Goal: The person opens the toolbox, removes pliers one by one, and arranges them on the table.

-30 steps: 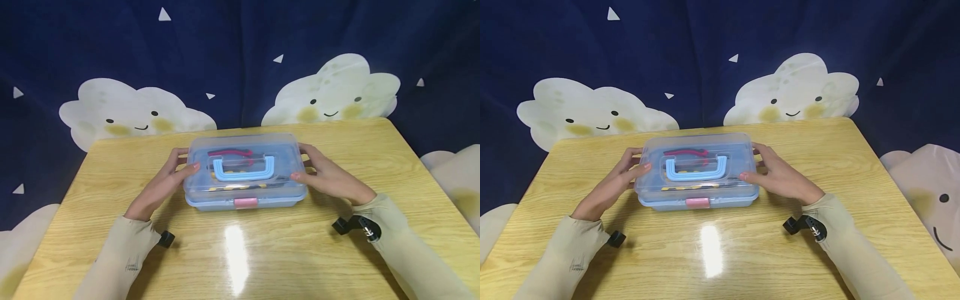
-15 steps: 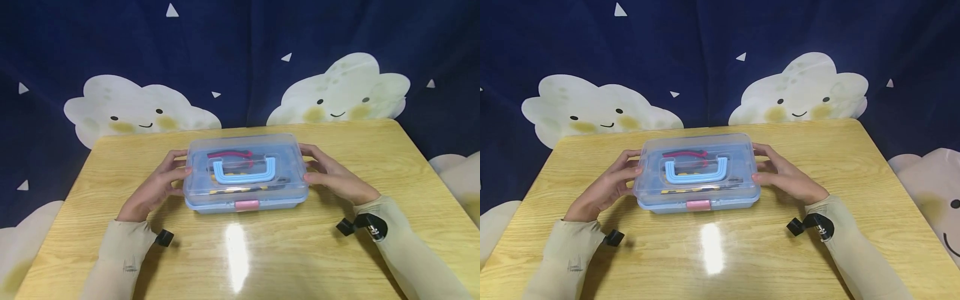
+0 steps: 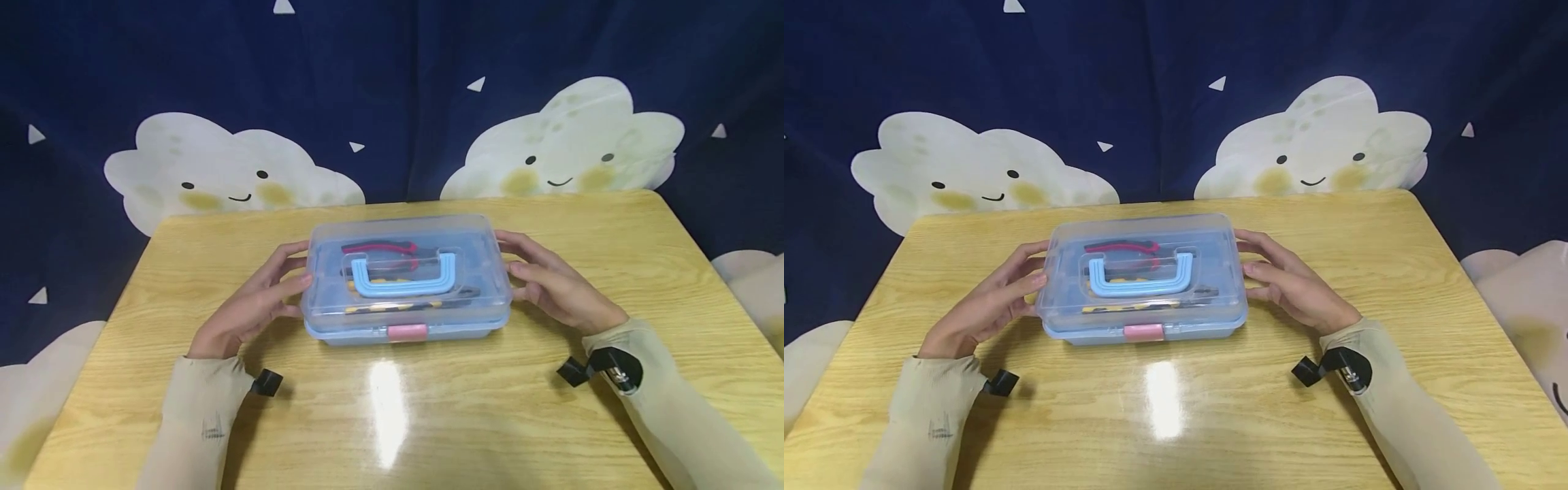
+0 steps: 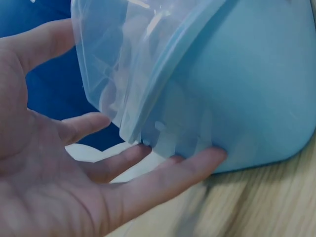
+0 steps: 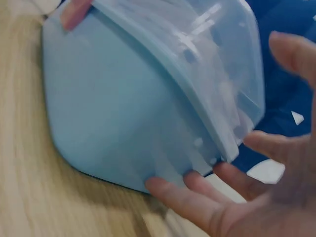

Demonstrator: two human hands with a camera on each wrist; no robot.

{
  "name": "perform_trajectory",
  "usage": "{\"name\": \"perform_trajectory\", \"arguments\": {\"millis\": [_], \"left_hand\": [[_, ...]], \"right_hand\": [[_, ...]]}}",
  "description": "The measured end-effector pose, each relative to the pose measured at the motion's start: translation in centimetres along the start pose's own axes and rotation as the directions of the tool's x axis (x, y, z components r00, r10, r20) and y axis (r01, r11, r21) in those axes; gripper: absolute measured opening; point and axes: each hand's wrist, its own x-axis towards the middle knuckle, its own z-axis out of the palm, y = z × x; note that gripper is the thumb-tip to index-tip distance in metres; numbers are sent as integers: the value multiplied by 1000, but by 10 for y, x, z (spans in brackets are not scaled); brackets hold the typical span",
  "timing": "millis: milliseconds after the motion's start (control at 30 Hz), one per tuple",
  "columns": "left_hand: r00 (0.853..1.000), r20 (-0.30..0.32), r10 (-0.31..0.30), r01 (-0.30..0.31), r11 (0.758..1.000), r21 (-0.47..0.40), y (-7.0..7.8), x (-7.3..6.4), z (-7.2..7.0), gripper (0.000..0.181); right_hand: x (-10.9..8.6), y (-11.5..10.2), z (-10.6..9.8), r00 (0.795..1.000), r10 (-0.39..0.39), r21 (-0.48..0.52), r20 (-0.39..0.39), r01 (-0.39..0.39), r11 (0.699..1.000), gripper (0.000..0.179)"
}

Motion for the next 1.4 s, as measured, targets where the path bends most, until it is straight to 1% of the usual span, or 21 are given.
{"name": "perform_trajectory", "arguments": {"millis": [67, 133, 233, 367, 500, 633, 700, 767, 867, 967, 1233, 1300, 1400], "left_hand": [[1000, 16, 9, -9, 1000, -2, -1, 0, -2, 57], [1000, 20, 11, -11, 1000, -4, -3, 0, -4, 57], [1000, 9, -1, 2, 1000, -8, -4, 1, -5, 59], [1000, -8, -15, 15, 1000, -16, -7, 3, -5, 60], [1000, -6, -5, 5, 999, -32, -9, 4, -5, 60], [999, 32, 22, -20, 998, -66, -10, 5, -6, 60], [998, 49, 29, -25, 997, -78, -10, 5, -6, 59], [998, 54, 28, -24, 997, -75, -11, 4, -7, 58], [998, 49, 27, -24, 998, -59, -11, 2, -8, 58], [999, 38, 27, -25, 999, -39, -11, 2, -8, 58], [1000, 1, 17, -17, 1000, -16, -13, 1, -4, 60], [1000, 6, 17, -17, 1000, -17, -12, 1, -4, 60], [999, 32, 22, -21, 999, -25, -11, 1, -6, 59]], "right_hand": [[0, -2, 4, 999, 16, -41, -42, -18, 999, 51], [0, -4, 8, 997, 30, -59, -73, -34, 998, 51], [0, -5, 13, 994, 36, -71, -99, -44, 997, 52], [0, -5, 15, 990, 56, -117, -128, -71, 991, 54], [1, -7, 15, 985, 90, -163, -150, -114, 980, 56], [0, -8, 13, 985, 87, -172, -152, -113, 978, 57], [0, -7, 13, 987, 75, -154, -140, -96, 983, 57], [-1, -6, 14, 990, 64, -141, -128, -82, 987, 56], [-1, -4, 15, 993, 46, -115, -113, -59, 992, 56], [-1, -4, 17, 993, 32, -109, -114, -44, 993, 56], [-1, -3, 19, 989, 57, -128, -139, -75, 989, 60], [-1, -2, 19, 989, 60, -129, -137, -78, 989, 61], [-1, -3, 19, 989, 61, -142, -138, -81, 987, 60]]}}
